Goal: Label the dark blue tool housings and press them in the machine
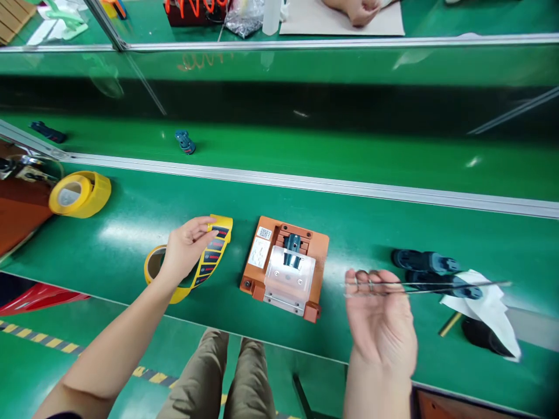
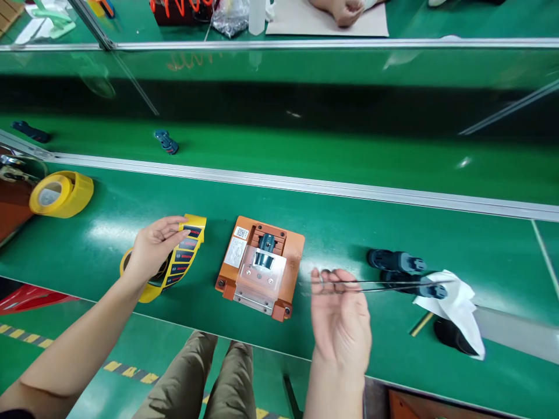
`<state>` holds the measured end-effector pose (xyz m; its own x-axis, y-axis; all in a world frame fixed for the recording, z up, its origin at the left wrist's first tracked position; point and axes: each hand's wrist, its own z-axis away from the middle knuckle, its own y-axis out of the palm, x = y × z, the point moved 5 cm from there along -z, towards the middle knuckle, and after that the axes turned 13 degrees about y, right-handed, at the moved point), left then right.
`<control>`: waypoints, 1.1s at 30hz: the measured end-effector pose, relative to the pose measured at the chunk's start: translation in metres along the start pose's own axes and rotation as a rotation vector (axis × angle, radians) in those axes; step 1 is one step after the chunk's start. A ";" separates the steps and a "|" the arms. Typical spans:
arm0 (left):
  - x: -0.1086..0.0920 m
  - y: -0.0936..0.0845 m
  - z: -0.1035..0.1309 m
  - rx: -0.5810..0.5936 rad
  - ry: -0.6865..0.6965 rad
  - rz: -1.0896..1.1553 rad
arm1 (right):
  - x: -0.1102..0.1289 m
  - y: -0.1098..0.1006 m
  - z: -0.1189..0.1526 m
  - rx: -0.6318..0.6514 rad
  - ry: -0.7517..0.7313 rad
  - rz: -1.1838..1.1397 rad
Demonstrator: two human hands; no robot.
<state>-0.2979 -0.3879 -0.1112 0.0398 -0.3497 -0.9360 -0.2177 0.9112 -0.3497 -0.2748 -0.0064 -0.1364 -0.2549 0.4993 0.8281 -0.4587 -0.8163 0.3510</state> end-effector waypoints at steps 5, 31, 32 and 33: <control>0.011 -0.013 0.024 -0.181 -0.145 0.190 | -0.022 0.067 0.011 0.288 0.108 0.118; -0.006 -0.011 0.047 -0.058 0.036 -0.277 | -0.042 0.173 0.020 0.621 0.122 0.371; -0.006 -0.009 0.038 -0.015 0.076 -0.398 | -0.035 0.164 0.017 0.584 0.095 0.382; -0.005 -0.006 0.029 0.019 0.115 -0.511 | -0.028 0.154 0.012 0.548 0.070 0.393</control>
<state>-0.2682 -0.3847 -0.1053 0.0291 -0.7713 -0.6358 -0.1804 0.6216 -0.7623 -0.3280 -0.1492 -0.1001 -0.3777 0.1376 0.9156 0.1726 -0.9611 0.2156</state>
